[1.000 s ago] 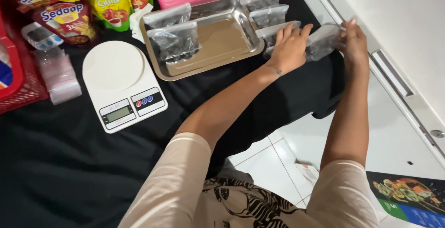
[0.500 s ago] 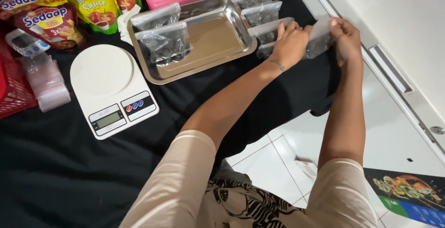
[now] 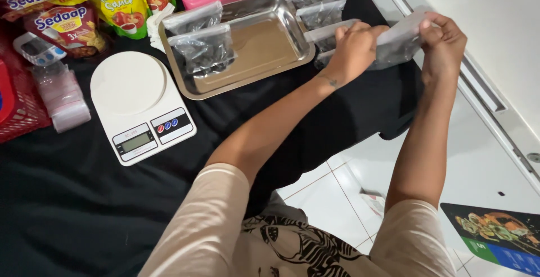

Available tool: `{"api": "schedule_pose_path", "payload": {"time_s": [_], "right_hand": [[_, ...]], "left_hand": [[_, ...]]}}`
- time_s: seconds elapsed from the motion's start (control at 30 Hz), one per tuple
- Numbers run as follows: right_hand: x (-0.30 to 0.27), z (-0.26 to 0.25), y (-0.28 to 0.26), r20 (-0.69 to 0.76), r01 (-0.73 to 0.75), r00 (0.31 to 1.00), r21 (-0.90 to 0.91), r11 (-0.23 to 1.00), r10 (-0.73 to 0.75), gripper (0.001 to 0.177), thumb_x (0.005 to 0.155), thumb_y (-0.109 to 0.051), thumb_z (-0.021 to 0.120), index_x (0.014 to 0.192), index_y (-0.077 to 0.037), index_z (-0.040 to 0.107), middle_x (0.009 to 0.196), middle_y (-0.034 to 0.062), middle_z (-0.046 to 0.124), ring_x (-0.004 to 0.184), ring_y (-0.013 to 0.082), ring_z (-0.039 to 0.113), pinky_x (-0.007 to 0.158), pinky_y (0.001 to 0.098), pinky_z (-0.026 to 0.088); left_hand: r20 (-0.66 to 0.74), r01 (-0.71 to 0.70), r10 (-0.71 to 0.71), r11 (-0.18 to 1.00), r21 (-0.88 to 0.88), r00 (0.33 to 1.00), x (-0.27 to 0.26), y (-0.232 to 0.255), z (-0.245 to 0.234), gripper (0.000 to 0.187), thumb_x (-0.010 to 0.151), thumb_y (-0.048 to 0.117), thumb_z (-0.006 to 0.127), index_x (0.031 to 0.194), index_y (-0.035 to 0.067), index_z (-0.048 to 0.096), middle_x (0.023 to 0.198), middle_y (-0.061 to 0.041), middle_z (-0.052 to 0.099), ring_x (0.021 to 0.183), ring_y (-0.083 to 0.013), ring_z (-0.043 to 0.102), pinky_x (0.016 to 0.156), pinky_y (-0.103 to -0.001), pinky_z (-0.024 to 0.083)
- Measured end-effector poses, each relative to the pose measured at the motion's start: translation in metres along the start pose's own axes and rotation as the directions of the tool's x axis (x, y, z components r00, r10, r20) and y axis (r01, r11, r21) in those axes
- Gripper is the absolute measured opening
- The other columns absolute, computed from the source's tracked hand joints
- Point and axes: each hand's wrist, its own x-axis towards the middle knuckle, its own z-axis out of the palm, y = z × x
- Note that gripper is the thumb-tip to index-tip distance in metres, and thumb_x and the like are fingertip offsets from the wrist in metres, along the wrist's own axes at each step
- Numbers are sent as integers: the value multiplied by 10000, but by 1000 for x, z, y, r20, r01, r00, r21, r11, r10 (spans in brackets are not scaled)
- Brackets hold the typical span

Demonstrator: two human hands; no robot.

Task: Weigh small items on a digital scale and seal them into plastic bags.

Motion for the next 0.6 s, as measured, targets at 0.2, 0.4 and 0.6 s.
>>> {"api": "schedule_pose_path", "payload": {"time_s": [0.2,0.4,0.6], "right_hand": [[-30,21,-42,29,21,999,-4,1000,-21,275,1001,-152,797,1247,-88,693,629,-99,548,630,25,523,777,215,525],[-66,61,-83,75,67,995,-28,997,-65,334,995,-186,788,1283,-77,660,619,-128,530,666,-4,556,900,215,578],[-98,108,-106,187,118,975,22,993,-120,406,981,-207,796,1318,-54,630,899,52,749,818,76,725,945,230,579]], "left_hand": [[-128,-117,101,985,-125,987,-22,-15,-28,466,932,16,572,1280,305,682,975,114,676,1176,-120,616,942,-343,219],[-110,-105,83,972,-209,990,-45,-9,-90,489,975,9,476,1265,333,700,1275,108,746,1209,-126,662,1018,-347,229],[-100,-96,64,926,-365,993,-80,-2,-178,458,958,-38,527,1266,246,711,1255,26,768,1088,-172,711,946,-277,514]]}}
